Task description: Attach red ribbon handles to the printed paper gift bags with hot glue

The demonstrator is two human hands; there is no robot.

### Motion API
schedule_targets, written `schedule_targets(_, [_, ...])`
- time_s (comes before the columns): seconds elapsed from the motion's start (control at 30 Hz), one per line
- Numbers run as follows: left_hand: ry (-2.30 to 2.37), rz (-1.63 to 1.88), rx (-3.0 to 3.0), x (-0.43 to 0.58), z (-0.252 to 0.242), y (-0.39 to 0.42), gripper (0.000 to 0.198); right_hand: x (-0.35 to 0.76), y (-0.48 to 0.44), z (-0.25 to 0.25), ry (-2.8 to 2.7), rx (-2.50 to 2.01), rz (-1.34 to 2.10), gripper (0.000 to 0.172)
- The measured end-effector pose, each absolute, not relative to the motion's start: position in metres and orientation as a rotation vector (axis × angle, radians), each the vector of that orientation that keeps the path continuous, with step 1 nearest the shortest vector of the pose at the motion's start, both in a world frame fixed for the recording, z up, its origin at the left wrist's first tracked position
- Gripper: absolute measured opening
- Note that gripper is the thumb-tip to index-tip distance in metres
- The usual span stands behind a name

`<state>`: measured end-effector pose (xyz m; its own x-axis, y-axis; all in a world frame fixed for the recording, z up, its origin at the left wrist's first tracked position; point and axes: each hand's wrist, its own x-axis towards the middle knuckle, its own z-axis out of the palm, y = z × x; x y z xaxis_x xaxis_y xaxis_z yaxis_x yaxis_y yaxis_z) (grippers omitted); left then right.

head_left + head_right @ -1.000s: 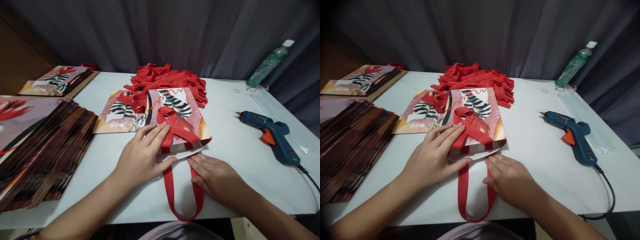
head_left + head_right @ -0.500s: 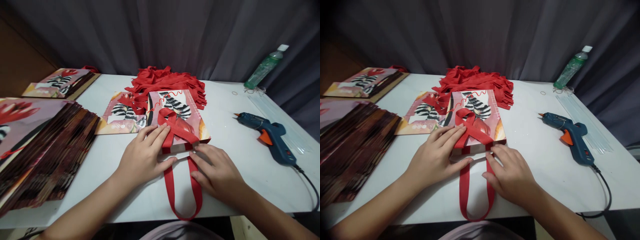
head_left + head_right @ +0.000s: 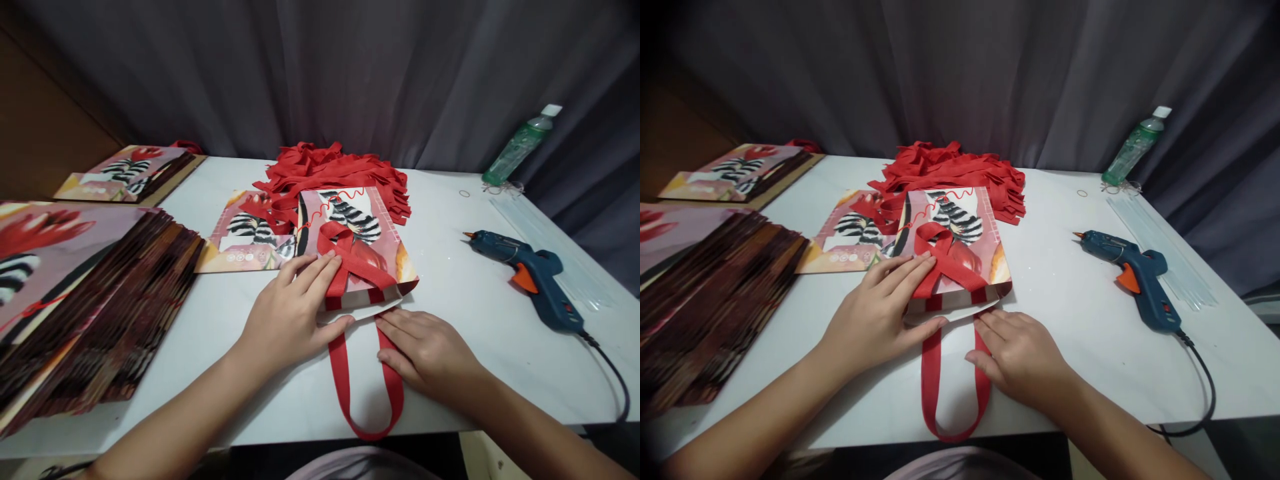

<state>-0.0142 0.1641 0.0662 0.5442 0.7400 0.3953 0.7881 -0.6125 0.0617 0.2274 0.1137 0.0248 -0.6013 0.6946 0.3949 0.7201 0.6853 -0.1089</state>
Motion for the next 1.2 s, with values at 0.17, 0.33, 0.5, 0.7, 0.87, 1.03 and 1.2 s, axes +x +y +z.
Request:
schedule_targets(0.17, [-1.324,-0.584,-2.661,-0.014,0.067,0.164,0.073,0.227,0.114,0.026,-2.484,-1.107,-0.070,0.033])
schedule_targets(0.33, [-1.334,-0.594,-2.667,-0.014,0.067,0.164,0.074,0.226,0.113,0.037,-2.393,-1.020,-0.119,0.032])
schedule_targets(0.5, [-1.317,-0.563,-2.660,-0.013,0.066,0.164,0.075,0.225,0.113,0.040,-2.353,-1.126,-0.181,0.036])
schedule_targets(0.7, [-1.219,-0.602,-2.653,-0.018,0.068,0.167,0.075,0.226,0.113,0.033,-2.375,-1.185,-0.124,0.037])
schedule_targets(0.87, [-0.894,-0.743,-2.734,-0.039,0.081,0.158,0.056,0.226,0.112,0.033,-2.370,-1.196,-0.105,0.037])
schedule_targets(1.03, [-0.811,-0.452,-2.829,-0.050,0.077,0.142,0.043,0.226,0.112,0.033,-2.369,-1.216,-0.053,0.040])
schedule_targets(1.2, [-0.863,-0.368,-2.896,-0.044,0.063,0.144,0.061,0.227,0.112,0.033,-2.369,-1.206,-0.036,0.043])
